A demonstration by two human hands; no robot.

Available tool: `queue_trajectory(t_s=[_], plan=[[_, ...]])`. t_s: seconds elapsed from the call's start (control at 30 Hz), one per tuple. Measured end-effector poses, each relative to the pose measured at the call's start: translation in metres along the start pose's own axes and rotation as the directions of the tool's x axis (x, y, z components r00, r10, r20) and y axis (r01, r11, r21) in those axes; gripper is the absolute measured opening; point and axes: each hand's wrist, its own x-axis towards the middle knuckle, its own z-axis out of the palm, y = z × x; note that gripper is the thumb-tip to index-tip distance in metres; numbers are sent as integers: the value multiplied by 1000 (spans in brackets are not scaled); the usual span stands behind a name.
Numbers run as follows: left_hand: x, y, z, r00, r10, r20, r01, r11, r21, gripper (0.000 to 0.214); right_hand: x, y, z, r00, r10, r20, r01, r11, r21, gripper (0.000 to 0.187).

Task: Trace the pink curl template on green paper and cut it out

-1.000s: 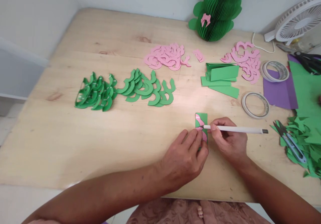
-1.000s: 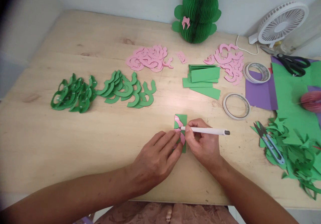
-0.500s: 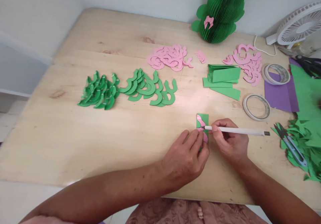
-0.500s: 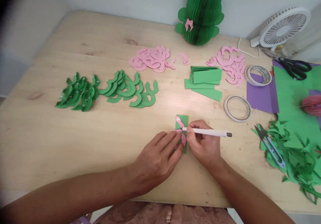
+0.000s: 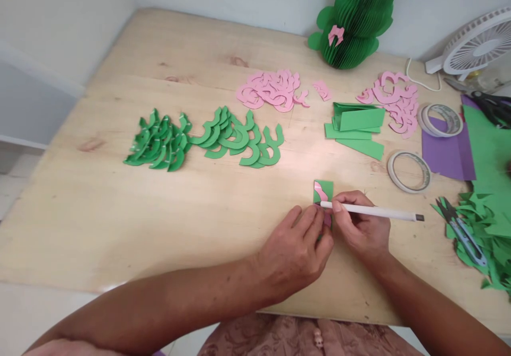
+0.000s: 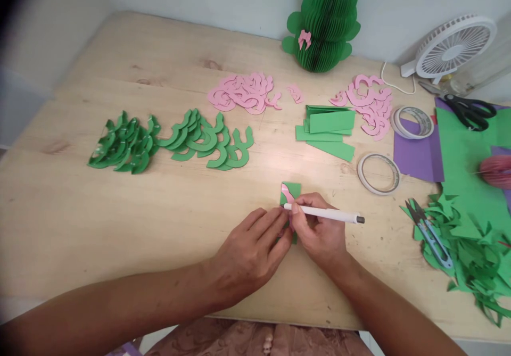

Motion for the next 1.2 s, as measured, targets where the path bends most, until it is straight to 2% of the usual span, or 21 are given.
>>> queue_trajectory(t_s=[0.47, 0.73, 1.2], plan=[[1, 1, -1, 1000, -6, 12, 6, 1000, 4, 22, 0, 1, 1, 999, -33, -1, 33, 997, -74, 10], [0, 0, 0, 1000, 5, 4, -5, 1000, -3, 21, 0, 0, -1, 1000, 9, -22, -9, 1000, -25, 11], [0, 1, -1, 1000, -7, 25, 7, 1000, 11, 23, 0, 1, 0, 1000, -3, -13, 2, 998, -65, 12]])
